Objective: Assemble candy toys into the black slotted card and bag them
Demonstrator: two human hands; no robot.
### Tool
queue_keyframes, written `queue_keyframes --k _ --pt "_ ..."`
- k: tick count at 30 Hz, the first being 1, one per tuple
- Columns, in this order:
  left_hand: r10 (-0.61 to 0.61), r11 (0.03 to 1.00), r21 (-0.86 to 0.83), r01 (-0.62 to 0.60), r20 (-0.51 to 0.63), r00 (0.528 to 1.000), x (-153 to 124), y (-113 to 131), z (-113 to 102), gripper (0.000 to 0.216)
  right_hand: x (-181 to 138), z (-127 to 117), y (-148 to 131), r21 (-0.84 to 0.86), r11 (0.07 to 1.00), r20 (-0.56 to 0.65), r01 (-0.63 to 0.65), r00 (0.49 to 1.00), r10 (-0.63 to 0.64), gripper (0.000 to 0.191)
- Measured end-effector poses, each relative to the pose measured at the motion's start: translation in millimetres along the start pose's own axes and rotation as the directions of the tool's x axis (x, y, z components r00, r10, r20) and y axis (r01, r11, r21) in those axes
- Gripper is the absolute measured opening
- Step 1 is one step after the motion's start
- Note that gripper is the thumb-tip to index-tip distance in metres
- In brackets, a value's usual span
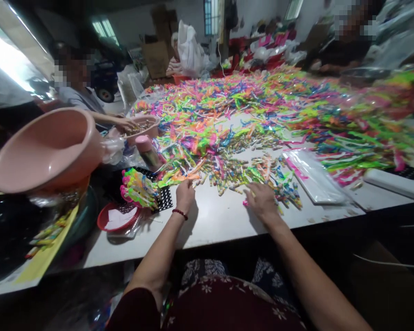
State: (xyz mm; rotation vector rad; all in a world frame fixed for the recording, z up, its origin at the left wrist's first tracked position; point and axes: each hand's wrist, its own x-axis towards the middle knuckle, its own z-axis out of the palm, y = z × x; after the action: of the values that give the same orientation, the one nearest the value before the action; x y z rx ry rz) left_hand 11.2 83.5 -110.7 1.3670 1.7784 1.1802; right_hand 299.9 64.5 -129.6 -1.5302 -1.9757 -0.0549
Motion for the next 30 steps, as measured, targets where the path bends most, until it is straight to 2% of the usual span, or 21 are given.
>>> queue_keyframes --k 2,4,6,9,11,14,16,18,20,22,23,25,27,30 --pt "0.062 0.989 0.132 -0.059 -0.017 0.998 21.7 2.1 -3.3 0.014 2.9 14.1 -15.8 -0.099 0.993 0.131 0.063 0.99 -0.049 0.023" --pt "0.118 0.964 0.24 -0.111 -0.016 0.993 36.0 5.4 -3.9 0.014 4.1 30.5 -28.2 -0.186 0.978 0.172 0.094 0.983 -0.062 0.016" --pt "0.169 0.934 0.321 -0.156 -0.013 0.986 45.6 6.2 -1.8 0.018 6.9 48.7 -30.6 -0.235 0.968 0.147 0.085 0.988 -0.051 0.011" --pt "0.26 0.891 0.389 -0.233 -0.017 0.966 55.9 1.7 2.8 0.016 13.3 71.9 -20.4 -0.216 0.973 0.061 0.084 0.996 -0.072 0.017" --pt "0.305 0.874 0.406 -0.267 -0.032 0.952 59.6 -2.0 4.1 0.015 14.5 79.2 -13.5 -0.139 0.988 0.002 0.072 0.997 -0.073 0.023" --pt "0.344 0.876 0.387 -0.288 -0.083 0.935 60.5 -3.0 2.6 0.018 9.7 77.6 -12.6 0.142 0.988 -0.042 0.057 0.998 -0.052 0.032" --pt "0.353 0.891 0.349 -0.291 -0.128 0.927 58.6 0.5 1.2 0.022 5.0 71.9 -17.8 0.359 0.933 -0.034 0.017 0.999 -0.005 0.034" --pt "0.353 0.904 0.312 -0.291 -0.163 0.921 53.5 7.1 1.4 0.024 0.7 66.1 -25.0 0.505 0.862 -0.021 -0.04 0.998 0.058 0.033" --pt "0.322 0.938 0.189 -0.29 -0.173 0.931 42.9 15.6 4.3 0.023 -3.9 61.1 -32.5 0.597 0.797 0.014 -0.096 0.994 0.11 0.033" --pt "0.216 0.964 -0.138 -0.228 -0.099 0.971 25.6 24.0 9.0 0.028 -9.7 55.0 -40.3 0.685 0.709 0.095 -0.169 0.985 0.143 0.035" --pt "0.15 0.931 -0.335 -0.147 -0.016 0.989 14.7 27.7 11.3 0.034 -13.1 50.3 -44.6 0.721 0.656 0.15 -0.221 0.975 0.163 0.036" --pt "0.048 0.787 -0.612 0.073 0.178 0.983 -9.3 33.9 13.0 0.046 -19.5 35.9 -54.9 0.762 0.557 0.264 -0.33 0.944 0.199 0.04" --pt "-0.013 0.689 -0.692 0.218 0.289 0.957 -31.3 39.1 9.8 0.053 -22.4 16.0 -66.7 0.763 0.492 0.355 -0.419 0.908 0.222 0.046" --pt "-0.07 0.604 -0.736 0.305 0.332 0.941 -52.8 45.5 0.4 0.053 -19.1 -11.5 -83.3 0.767 0.441 0.429 -0.466 0.884 0.188 0.048"
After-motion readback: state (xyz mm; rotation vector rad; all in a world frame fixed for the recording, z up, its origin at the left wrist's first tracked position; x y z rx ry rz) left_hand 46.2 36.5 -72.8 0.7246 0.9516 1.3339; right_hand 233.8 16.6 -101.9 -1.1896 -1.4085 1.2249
